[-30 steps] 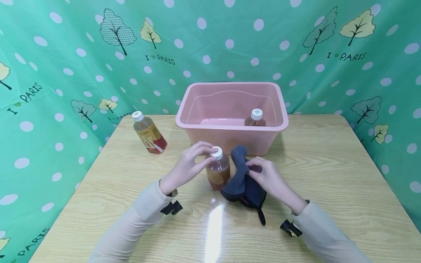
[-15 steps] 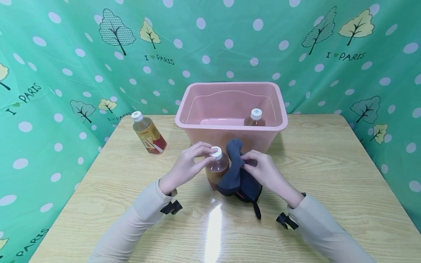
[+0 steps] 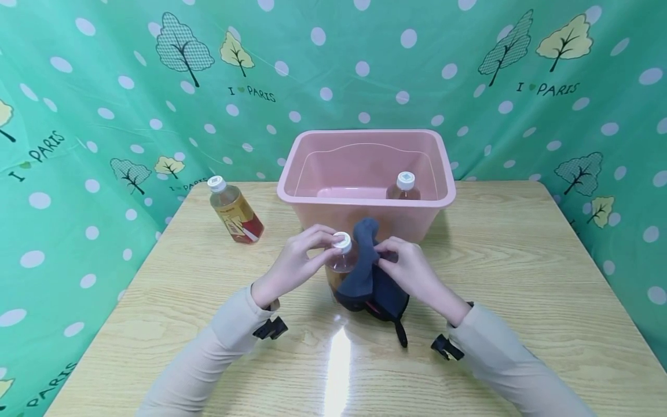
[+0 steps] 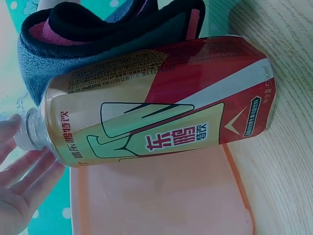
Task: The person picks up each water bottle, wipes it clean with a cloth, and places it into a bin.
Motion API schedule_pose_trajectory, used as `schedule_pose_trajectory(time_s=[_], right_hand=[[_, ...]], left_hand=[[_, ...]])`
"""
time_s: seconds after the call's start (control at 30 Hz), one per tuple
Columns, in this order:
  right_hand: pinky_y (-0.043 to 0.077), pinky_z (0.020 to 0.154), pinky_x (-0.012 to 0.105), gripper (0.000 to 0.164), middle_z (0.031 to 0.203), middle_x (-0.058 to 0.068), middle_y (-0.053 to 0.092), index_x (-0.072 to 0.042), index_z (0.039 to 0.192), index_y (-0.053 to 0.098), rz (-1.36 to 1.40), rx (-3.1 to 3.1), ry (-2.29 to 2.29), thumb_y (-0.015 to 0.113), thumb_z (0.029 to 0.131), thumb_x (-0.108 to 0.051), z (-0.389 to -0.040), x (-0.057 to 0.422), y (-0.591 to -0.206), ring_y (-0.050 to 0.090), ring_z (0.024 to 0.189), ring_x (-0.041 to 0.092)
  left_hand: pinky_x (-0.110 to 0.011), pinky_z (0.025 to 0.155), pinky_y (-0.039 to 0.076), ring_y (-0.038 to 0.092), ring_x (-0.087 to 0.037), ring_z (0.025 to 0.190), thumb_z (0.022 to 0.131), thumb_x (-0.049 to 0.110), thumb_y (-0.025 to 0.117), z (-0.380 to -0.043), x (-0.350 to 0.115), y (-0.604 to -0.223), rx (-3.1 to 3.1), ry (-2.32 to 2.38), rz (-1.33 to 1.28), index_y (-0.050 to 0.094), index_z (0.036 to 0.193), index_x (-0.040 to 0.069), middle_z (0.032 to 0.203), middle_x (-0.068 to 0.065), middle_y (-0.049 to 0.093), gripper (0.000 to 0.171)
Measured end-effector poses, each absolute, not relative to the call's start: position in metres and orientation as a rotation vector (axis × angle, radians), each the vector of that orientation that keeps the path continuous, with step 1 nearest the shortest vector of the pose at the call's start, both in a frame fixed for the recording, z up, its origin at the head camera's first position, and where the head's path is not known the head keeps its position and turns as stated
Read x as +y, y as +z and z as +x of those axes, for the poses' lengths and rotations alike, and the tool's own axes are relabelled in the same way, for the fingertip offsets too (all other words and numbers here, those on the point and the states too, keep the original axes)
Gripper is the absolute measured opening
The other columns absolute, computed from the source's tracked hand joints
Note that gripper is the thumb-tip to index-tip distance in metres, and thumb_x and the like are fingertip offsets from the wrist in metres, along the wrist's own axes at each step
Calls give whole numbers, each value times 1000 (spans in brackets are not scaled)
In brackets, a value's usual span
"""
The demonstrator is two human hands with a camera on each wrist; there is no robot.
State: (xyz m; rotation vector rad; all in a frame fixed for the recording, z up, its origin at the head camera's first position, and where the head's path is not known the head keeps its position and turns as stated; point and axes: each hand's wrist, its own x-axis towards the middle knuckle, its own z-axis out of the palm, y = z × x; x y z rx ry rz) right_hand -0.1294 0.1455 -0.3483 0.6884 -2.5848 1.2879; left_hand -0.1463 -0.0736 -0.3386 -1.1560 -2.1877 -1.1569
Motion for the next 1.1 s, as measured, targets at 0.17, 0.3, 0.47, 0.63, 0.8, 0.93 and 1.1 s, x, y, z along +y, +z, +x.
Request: schedule_pose_trajectory(time_s=[0.17, 0.3, 0.47, 0.63, 0.8, 0.93, 1.1], right_hand=[[52, 61, 30, 15, 80, 10, 61, 4, 82, 64, 696, -2576, 1256, 62, 71, 15, -131, 143, -353, 59, 71, 17], [52, 60, 30, 14, 78, 10, 61, 4, 80, 63, 693, -2569, 1249, 62, 71, 15, -132, 142, -356, 58, 69, 17], [52, 59, 33, 14, 78, 11, 62, 5, 78, 62, 683, -2577, 1241, 62, 70, 16, -133, 139, -364, 58, 69, 18], [52, 60, 34, 15, 75, 10, 61, 4, 74, 61, 689, -2588, 1207, 61, 68, 17, -134, 139, -373, 58, 68, 21], [51, 63, 35, 15, 78, 13, 62, 5, 76, 61, 677, -2653, 1195, 61, 68, 17, -136, 139, -381, 59, 72, 24], [50, 68, 39, 14, 83, 18, 62, 7, 79, 62, 673, -2702, 1181, 61, 69, 16, -136, 140, -387, 59, 78, 29], [50, 68, 38, 13, 83, 17, 63, 7, 81, 62, 683, -2765, 1144, 62, 70, 14, -138, 140, -399, 59, 79, 27]], left_hand=[[-17, 68, 49, 57, -10, 75, 78, 6, 66, -146, -74, -338, -2198, -1154, -1153, 64, 92, 0, 91, -8, 59, 16], [-17, 69, 49, 57, -10, 75, 78, 6, 66, -146, -74, -338, -2199, -1154, -1145, 64, 92, 0, 91, -8, 59, 15], [-17, 69, 49, 57, -9, 75, 77, 5, 67, -146, -75, -339, -2187, -1169, -1146, 64, 91, 0, 90, -8, 60, 15], [-19, 71, 50, 57, -10, 77, 78, 5, 67, -146, -75, -338, -2188, -1185, -1162, 64, 92, -1, 91, -8, 59, 15], [-20, 71, 51, 58, -10, 77, 78, 5, 66, -146, -75, -337, -2189, -1189, -1170, 64, 92, -1, 91, -8, 59, 16], [-20, 71, 51, 58, -10, 78, 78, 5, 66, -146, -75, -338, -2191, -1188, -1174, 64, 92, 0, 91, -8, 59, 15], [-20, 71, 50, 58, -10, 78, 78, 6, 66, -146, -74, -337, -2196, -1186, -1173, 63, 92, 0, 91, -8, 59, 15]])
